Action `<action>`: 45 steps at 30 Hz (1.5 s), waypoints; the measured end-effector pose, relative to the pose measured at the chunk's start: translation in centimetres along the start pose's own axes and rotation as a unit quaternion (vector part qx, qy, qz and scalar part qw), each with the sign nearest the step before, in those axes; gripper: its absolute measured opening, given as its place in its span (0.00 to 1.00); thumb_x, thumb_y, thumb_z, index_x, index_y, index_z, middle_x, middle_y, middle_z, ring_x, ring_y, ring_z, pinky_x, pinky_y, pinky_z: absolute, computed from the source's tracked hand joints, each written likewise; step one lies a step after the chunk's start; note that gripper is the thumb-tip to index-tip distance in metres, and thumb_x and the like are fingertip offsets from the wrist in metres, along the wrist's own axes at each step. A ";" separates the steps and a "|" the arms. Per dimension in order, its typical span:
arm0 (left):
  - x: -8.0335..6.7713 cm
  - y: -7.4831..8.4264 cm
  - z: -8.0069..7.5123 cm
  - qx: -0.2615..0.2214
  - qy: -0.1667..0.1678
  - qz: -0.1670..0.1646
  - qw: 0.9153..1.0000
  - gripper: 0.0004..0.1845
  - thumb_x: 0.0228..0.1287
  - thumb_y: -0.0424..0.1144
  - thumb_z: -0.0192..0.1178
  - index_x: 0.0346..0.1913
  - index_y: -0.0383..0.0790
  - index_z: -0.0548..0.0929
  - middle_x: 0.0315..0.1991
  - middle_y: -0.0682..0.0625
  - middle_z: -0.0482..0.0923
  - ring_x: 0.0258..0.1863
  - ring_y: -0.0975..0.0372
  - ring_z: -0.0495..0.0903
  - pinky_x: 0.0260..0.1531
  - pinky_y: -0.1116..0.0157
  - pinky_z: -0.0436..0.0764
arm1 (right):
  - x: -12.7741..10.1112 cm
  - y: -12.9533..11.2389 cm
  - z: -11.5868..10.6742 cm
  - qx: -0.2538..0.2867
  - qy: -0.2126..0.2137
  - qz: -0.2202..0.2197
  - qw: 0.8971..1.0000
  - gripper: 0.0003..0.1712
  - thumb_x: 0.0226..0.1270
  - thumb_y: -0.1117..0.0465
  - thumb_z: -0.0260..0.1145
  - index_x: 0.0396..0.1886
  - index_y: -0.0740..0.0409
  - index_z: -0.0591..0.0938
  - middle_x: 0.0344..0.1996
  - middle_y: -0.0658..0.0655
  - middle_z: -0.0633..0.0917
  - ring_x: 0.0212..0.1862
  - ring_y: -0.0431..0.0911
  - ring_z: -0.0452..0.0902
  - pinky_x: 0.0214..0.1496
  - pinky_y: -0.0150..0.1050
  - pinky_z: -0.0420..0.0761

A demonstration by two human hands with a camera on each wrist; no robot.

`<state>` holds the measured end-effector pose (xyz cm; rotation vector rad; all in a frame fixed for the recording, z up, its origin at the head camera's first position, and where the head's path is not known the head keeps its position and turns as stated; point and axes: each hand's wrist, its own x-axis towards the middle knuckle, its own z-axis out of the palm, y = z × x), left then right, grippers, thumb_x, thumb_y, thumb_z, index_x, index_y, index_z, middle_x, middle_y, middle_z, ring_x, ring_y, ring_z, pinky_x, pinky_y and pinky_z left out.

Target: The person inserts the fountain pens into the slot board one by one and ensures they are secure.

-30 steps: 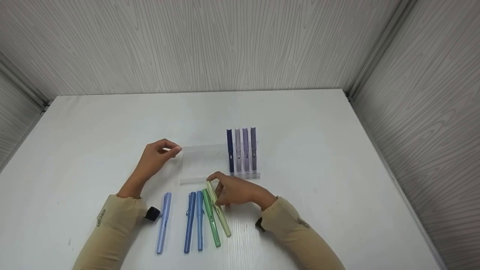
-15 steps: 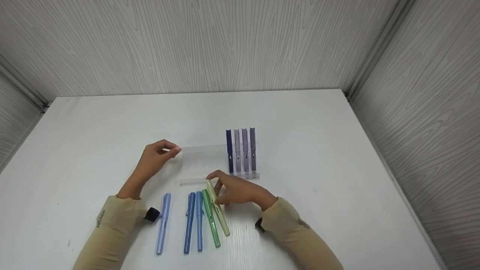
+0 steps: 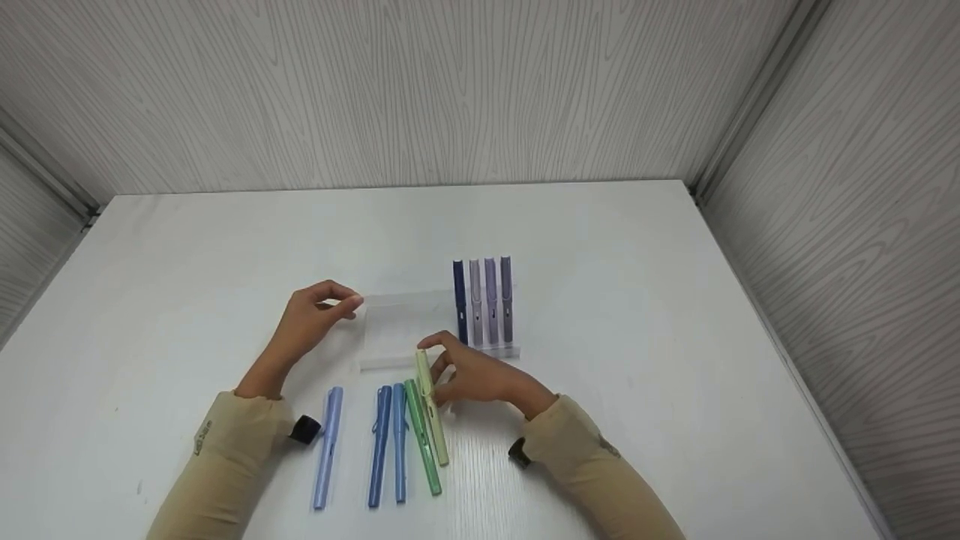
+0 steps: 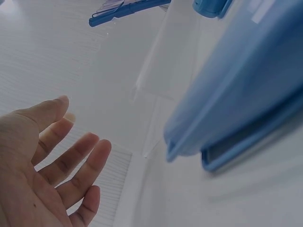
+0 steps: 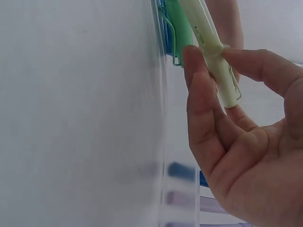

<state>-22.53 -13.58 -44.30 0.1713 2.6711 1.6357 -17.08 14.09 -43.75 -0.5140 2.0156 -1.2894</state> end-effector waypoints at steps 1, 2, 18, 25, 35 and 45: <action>0.0 0.0 0.0 -0.001 0.001 0.000 1.000 0.13 0.63 0.49 0.64 0.42 0.44 0.85 0.43 0.47 0.83 0.38 0.58 0.83 0.40 0.62 0.81 | 0.0 0.1 0.0 0.003 0.000 0.002 1.000 0.40 0.61 0.67 0.66 0.69 0.50 0.57 0.46 0.58 0.77 0.42 0.47 0.83 0.48 0.41 0.82; 0.0 0.0 0.0 0.000 0.002 0.001 1.000 0.13 0.63 0.49 0.64 0.41 0.44 0.85 0.43 0.47 0.83 0.38 0.58 0.83 0.41 0.62 0.81 | 0.1 0.1 0.0 0.009 -0.001 0.003 1.000 0.40 0.61 0.66 0.66 0.69 0.51 0.57 0.46 0.58 0.78 0.42 0.47 0.83 0.48 0.41 0.82; 0.2 0.2 -0.1 0.012 0.002 0.011 1.000 0.14 0.63 0.49 0.64 0.42 0.42 0.85 0.44 0.46 0.83 0.42 0.56 0.82 0.44 0.60 0.81 | 0.3 -0.1 -0.4 0.030 0.049 -0.043 0.997 0.30 0.70 0.61 0.60 0.66 0.59 0.59 0.37 0.57 0.81 0.36 0.55 0.86 0.39 0.45 0.83; 0.2 0.2 -0.1 0.005 0.001 0.007 1.000 0.14 0.62 0.50 0.64 0.42 0.42 0.85 0.44 0.46 0.83 0.43 0.56 0.82 0.44 0.59 0.81 | 0.1 -0.9 -1.2 -0.001 0.095 -0.065 0.993 0.28 0.69 0.62 0.60 0.65 0.56 0.61 0.39 0.60 0.82 0.34 0.49 0.86 0.38 0.45 0.82; 0.1 0.3 -0.1 0.002 0.001 0.002 1.000 0.14 0.63 0.49 0.64 0.42 0.42 0.85 0.44 0.47 0.83 0.42 0.57 0.82 0.44 0.60 0.81 | -0.6 -1.9 -1.8 -0.026 0.160 -0.091 0.983 0.28 0.69 0.62 0.62 0.65 0.54 0.62 0.46 0.65 0.81 0.37 0.50 0.85 0.43 0.45 0.82; 0.1 -0.1 -0.1 -0.003 -0.003 0.010 1.000 0.13 0.63 0.49 0.64 0.42 0.43 0.85 0.44 0.47 0.83 0.43 0.57 0.82 0.45 0.59 0.80 | -0.8 -2.6 -1.8 -0.022 0.207 -0.123 0.970 0.27 0.69 0.65 0.60 0.65 0.54 0.64 0.44 0.66 0.79 0.39 0.65 0.81 0.47 0.49 0.83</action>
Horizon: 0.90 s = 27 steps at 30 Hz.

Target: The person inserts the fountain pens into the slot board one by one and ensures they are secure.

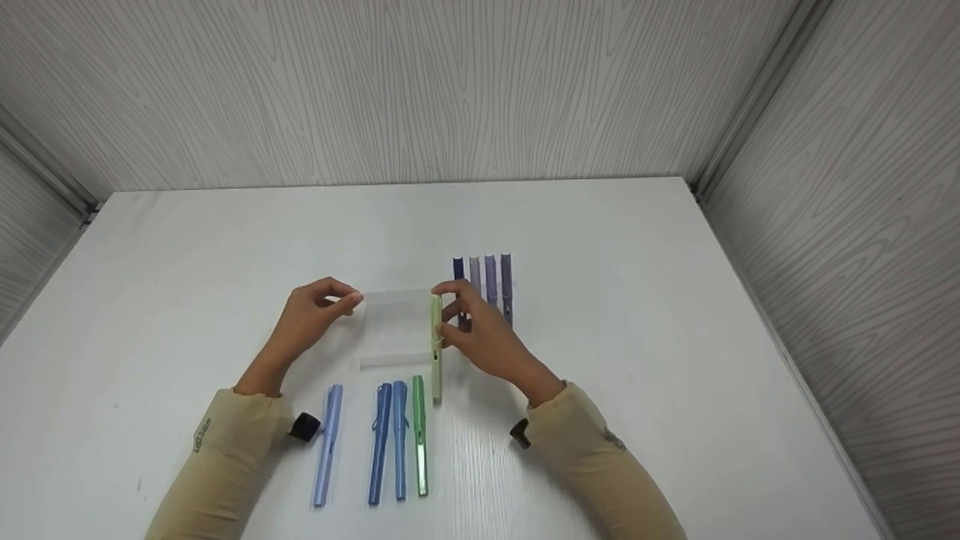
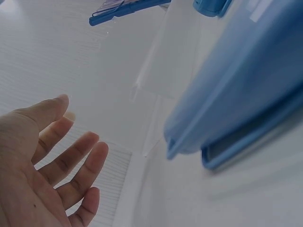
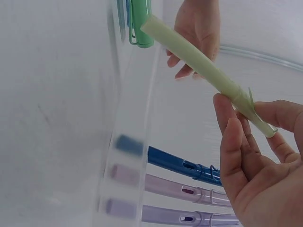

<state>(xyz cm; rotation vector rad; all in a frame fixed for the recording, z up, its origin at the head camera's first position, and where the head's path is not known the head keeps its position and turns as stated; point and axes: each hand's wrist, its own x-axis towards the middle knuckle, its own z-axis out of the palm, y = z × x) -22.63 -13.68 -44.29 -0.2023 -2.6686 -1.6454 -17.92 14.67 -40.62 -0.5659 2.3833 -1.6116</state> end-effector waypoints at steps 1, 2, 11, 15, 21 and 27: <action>0.0 0.0 0.0 0.001 0.000 -0.001 1.000 0.13 0.63 0.49 0.64 0.42 0.43 0.85 0.44 0.47 0.83 0.43 0.57 0.81 0.45 0.59 0.80 | 0.0 0.0 0.0 -0.004 0.005 -0.001 1.000 0.26 0.69 0.65 0.60 0.65 0.54 0.64 0.44 0.66 0.79 0.39 0.64 0.81 0.47 0.50 0.83; 0.0 -0.1 0.0 0.002 0.001 -0.002 1.000 0.13 0.63 0.49 0.64 0.42 0.43 0.85 0.44 0.47 0.84 0.43 0.57 0.81 0.45 0.59 0.80 | 0.0 -0.1 0.0 -0.007 0.010 -0.003 1.000 0.26 0.69 0.65 0.60 0.64 0.54 0.64 0.44 0.66 0.80 0.39 0.64 0.81 0.47 0.51 0.82; 0.0 0.0 0.0 0.004 0.006 0.001 1.000 0.13 0.63 0.48 0.64 0.41 0.43 0.85 0.43 0.47 0.84 0.42 0.57 0.82 0.44 0.59 0.80 | 0.1 -0.4 0.2 -0.055 0.044 -0.027 0.997 0.24 0.70 0.65 0.60 0.63 0.53 0.67 0.44 0.64 0.80 0.36 0.61 0.81 0.43 0.33 0.80; 0.0 0.0 0.0 0.003 0.007 0.003 1.000 0.13 0.63 0.48 0.64 0.41 0.43 0.85 0.43 0.47 0.84 0.41 0.57 0.82 0.43 0.60 0.80 | 0.3 -0.5 0.3 -0.078 0.062 -0.038 0.994 0.23 0.69 0.65 0.60 0.62 0.53 0.68 0.43 0.63 0.80 0.35 0.59 0.82 0.41 0.31 0.78; 0.0 -0.1 0.1 0.006 0.001 -0.006 1.000 0.13 0.63 0.49 0.64 0.42 0.43 0.85 0.44 0.47 0.83 0.41 0.57 0.82 0.41 0.63 0.80 | 0.3 -0.7 0.2 -0.096 0.081 -0.039 0.991 0.23 0.69 0.65 0.60 0.62 0.51 0.68 0.44 0.62 0.80 0.38 0.56 0.84 0.41 0.32 0.78; 0.1 -0.1 0.1 0.006 0.001 0.000 1.000 0.13 0.63 0.48 0.64 0.41 0.43 0.85 0.43 0.46 0.84 0.40 0.57 0.83 0.41 0.62 0.81 | 0.4 -0.6 0.1 -0.110 0.100 -0.061 0.987 0.23 0.69 0.67 0.60 0.62 0.52 0.69 0.43 0.62 0.81 0.36 0.57 0.84 0.39 0.31 0.78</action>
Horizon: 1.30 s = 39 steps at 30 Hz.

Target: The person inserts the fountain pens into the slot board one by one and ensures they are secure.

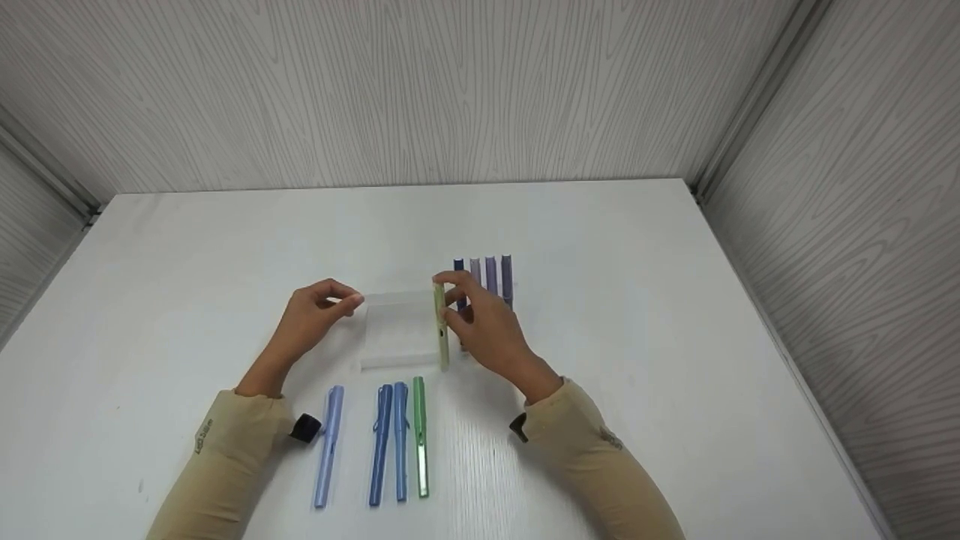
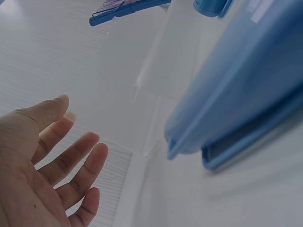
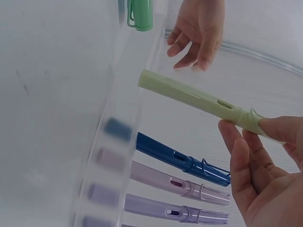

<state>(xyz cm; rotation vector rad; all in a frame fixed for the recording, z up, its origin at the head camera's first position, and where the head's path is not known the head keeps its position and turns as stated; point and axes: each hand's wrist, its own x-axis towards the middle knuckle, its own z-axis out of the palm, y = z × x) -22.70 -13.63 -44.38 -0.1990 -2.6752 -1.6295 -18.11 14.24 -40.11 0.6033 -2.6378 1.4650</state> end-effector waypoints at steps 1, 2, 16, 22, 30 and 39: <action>0.0 0.0 0.0 0.000 0.001 0.001 1.000 0.13 0.63 0.49 0.64 0.41 0.43 0.85 0.43 0.47 0.84 0.40 0.57 0.83 0.41 0.62 0.81 | 0.0 0.0 0.0 -0.002 0.005 -0.004 1.000 0.24 0.69 0.68 0.60 0.62 0.53 0.69 0.43 0.62 0.81 0.36 0.57 0.85 0.39 0.31 0.78; 0.0 0.0 0.0 0.001 0.001 0.001 1.000 0.13 0.63 0.49 0.65 0.41 0.43 0.85 0.42 0.47 0.84 0.40 0.57 0.83 0.41 0.62 0.81 | 0.0 0.1 0.0 -0.002 0.009 -0.006 1.000 0.24 0.69 0.68 0.60 0.62 0.53 0.69 0.43 0.62 0.81 0.36 0.57 0.85 0.38 0.30 0.78; -0.1 0.2 0.0 0.002 0.002 -0.004 1.000 0.13 0.63 0.49 0.64 0.41 0.43 0.85 0.43 0.47 0.84 0.39 0.58 0.83 0.39 0.64 0.80 | 0.3 0.3 -0.3 0.009 0.062 -0.022 0.998 0.24 0.67 0.69 0.61 0.61 0.49 0.71 0.43 0.61 0.82 0.37 0.51 0.85 0.38 0.32 0.77; 0.0 0.1 0.0 0.004 0.004 -0.014 1.000 0.13 0.62 0.49 0.64 0.41 0.43 0.85 0.43 0.47 0.83 0.39 0.58 0.82 0.39 0.64 0.80 | 0.3 0.5 0.0 -0.012 0.073 -0.044 0.996 0.24 0.68 0.68 0.61 0.61 0.50 0.71 0.44 0.61 0.82 0.36 0.50 0.85 0.37 0.33 0.78; -0.1 0.1 -0.1 -0.001 -0.002 -0.012 1.000 0.14 0.63 0.50 0.64 0.42 0.44 0.85 0.44 0.47 0.83 0.39 0.58 0.81 0.37 0.67 0.78 | 0.3 0.9 0.2 -0.016 0.075 -0.059 0.995 0.23 0.68 0.68 0.62 0.60 0.50 0.72 0.44 0.63 0.82 0.35 0.53 0.85 0.33 0.34 0.76; -0.1 0.0 0.0 0.004 0.001 -0.017 1.000 0.13 0.62 0.50 0.64 0.42 0.44 0.85 0.43 0.48 0.83 0.40 0.58 0.80 0.38 0.65 0.78 | 0.3 1.3 0.5 -0.023 0.062 -0.044 0.997 0.22 0.68 0.69 0.61 0.60 0.54 0.72 0.42 0.62 0.82 0.32 0.54 0.83 0.31 0.32 0.75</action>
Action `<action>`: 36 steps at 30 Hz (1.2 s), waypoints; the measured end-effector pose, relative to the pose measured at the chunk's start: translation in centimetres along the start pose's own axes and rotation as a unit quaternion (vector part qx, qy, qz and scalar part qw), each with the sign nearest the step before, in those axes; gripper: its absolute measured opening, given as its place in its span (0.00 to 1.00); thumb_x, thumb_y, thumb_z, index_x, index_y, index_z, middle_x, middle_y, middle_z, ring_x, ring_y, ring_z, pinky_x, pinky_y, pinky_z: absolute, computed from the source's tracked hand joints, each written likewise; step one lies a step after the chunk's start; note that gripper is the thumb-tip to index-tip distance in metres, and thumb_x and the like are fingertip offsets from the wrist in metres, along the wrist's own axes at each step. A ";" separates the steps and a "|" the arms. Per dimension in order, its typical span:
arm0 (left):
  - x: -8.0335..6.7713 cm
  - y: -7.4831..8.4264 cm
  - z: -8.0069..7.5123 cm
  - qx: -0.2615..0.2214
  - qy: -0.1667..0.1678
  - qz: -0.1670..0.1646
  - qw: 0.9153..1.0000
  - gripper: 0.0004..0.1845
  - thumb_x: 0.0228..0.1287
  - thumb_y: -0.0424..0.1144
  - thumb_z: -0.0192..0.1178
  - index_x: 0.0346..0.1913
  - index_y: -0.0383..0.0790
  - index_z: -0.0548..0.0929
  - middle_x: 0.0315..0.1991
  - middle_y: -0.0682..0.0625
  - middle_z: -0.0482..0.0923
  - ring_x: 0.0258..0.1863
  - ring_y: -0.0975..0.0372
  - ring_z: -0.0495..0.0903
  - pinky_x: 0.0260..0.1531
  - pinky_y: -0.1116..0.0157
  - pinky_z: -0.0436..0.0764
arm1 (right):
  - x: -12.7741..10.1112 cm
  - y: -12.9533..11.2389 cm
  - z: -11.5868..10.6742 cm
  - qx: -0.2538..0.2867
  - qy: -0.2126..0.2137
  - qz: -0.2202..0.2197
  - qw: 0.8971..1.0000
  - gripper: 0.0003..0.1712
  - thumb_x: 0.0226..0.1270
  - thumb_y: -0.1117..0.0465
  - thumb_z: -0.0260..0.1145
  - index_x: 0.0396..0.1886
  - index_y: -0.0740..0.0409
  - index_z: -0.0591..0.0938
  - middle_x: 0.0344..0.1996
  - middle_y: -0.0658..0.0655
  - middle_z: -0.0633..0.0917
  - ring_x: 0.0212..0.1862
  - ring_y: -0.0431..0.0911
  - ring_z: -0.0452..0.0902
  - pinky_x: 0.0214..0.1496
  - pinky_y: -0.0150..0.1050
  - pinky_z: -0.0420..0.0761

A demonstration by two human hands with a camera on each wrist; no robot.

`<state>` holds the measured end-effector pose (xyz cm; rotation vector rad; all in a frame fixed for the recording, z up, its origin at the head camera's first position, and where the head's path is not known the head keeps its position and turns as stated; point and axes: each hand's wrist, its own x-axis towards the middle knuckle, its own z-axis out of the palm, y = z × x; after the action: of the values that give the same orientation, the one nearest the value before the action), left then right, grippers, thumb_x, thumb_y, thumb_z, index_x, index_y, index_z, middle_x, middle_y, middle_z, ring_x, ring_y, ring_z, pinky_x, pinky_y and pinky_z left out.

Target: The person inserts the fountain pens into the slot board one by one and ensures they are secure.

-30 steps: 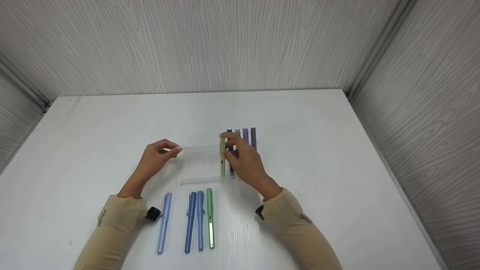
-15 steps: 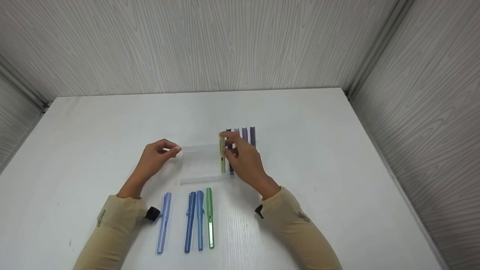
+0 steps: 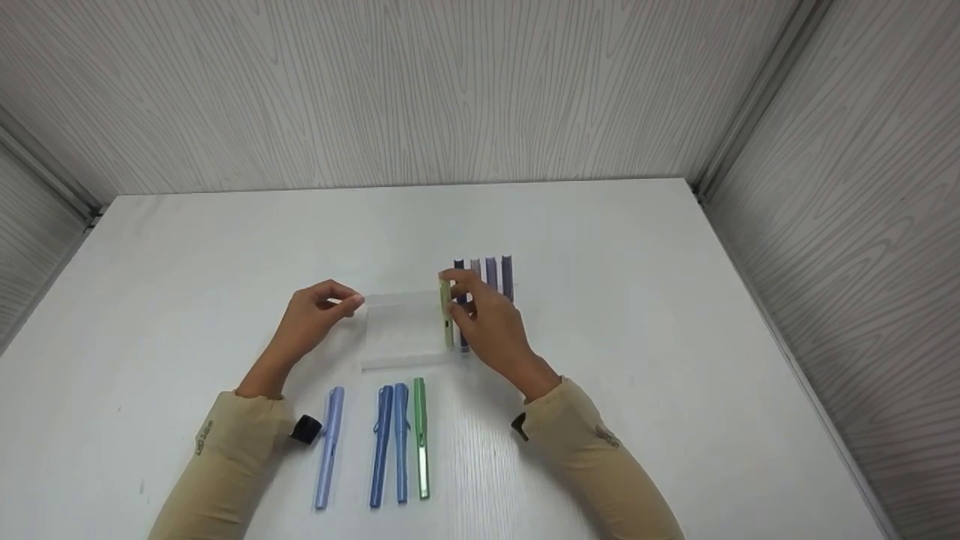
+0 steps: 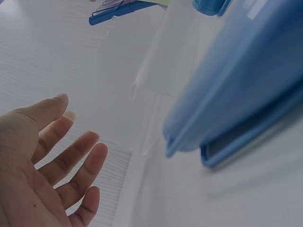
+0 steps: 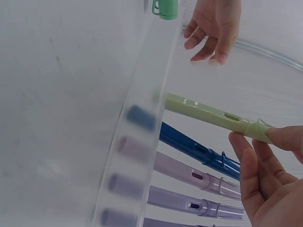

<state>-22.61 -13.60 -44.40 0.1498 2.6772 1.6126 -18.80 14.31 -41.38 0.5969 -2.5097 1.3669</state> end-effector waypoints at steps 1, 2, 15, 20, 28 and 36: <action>0.0 0.0 0.0 0.001 0.000 0.001 1.000 0.13 0.62 0.50 0.64 0.42 0.44 0.85 0.44 0.48 0.83 0.41 0.58 0.80 0.39 0.65 0.78 | 0.0 0.0 0.1 -0.003 -0.001 0.002 1.000 0.22 0.67 0.69 0.62 0.60 0.53 0.72 0.42 0.61 0.82 0.32 0.53 0.83 0.32 0.32 0.75; 0.0 0.0 0.0 0.001 0.000 0.001 1.000 0.13 0.62 0.50 0.64 0.42 0.44 0.85 0.44 0.48 0.83 0.41 0.58 0.80 0.39 0.65 0.79 | 0.0 0.1 0.1 -0.004 -0.002 0.004 1.000 0.22 0.67 0.69 0.62 0.59 0.53 0.72 0.42 0.61 0.82 0.33 0.53 0.83 0.32 0.32 0.75; 0.1 -0.1 -0.1 -0.002 -0.003 -0.002 1.000 0.14 0.62 0.51 0.64 0.42 0.45 0.85 0.44 0.48 0.83 0.41 0.58 0.81 0.40 0.64 0.79 | 0.2 0.3 0.5 -0.012 -0.012 0.019 1.000 0.23 0.67 0.69 0.62 0.59 0.51 0.72 0.41 0.60 0.82 0.29 0.49 0.80 0.32 0.31 0.75; -0.1 0.1 -0.1 -0.002 0.000 0.005 1.000 0.13 0.63 0.49 0.64 0.42 0.43 0.85 0.43 0.47 0.83 0.40 0.58 0.81 0.40 0.64 0.79 | 0.3 0.1 0.5 -0.010 -0.021 0.036 0.999 0.23 0.68 0.68 0.61 0.61 0.51 0.72 0.42 0.60 0.81 0.32 0.51 0.83 0.31 0.32 0.73; -0.1 0.3 0.0 0.000 0.005 0.004 1.000 0.12 0.63 0.48 0.65 0.41 0.43 0.85 0.43 0.47 0.83 0.41 0.58 0.80 0.43 0.62 0.80 | 0.4 0.0 0.5 -0.003 -0.017 0.040 0.999 0.23 0.68 0.68 0.61 0.61 0.51 0.73 0.42 0.61 0.81 0.33 0.54 0.84 0.29 0.32 0.72; -0.1 0.3 0.0 0.001 0.004 0.006 1.000 0.12 0.63 0.48 0.65 0.41 0.43 0.85 0.43 0.47 0.83 0.41 0.58 0.81 0.42 0.62 0.80 | 0.9 0.1 0.4 -0.015 0.001 0.059 0.998 0.25 0.66 0.69 0.63 0.61 0.50 0.75 0.38 0.58 0.82 0.29 0.51 0.80 0.29 0.31 0.72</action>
<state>-22.48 -13.49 -44.16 0.1585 2.6900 1.6166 -19.62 13.78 -41.35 0.4487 -2.5956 1.3652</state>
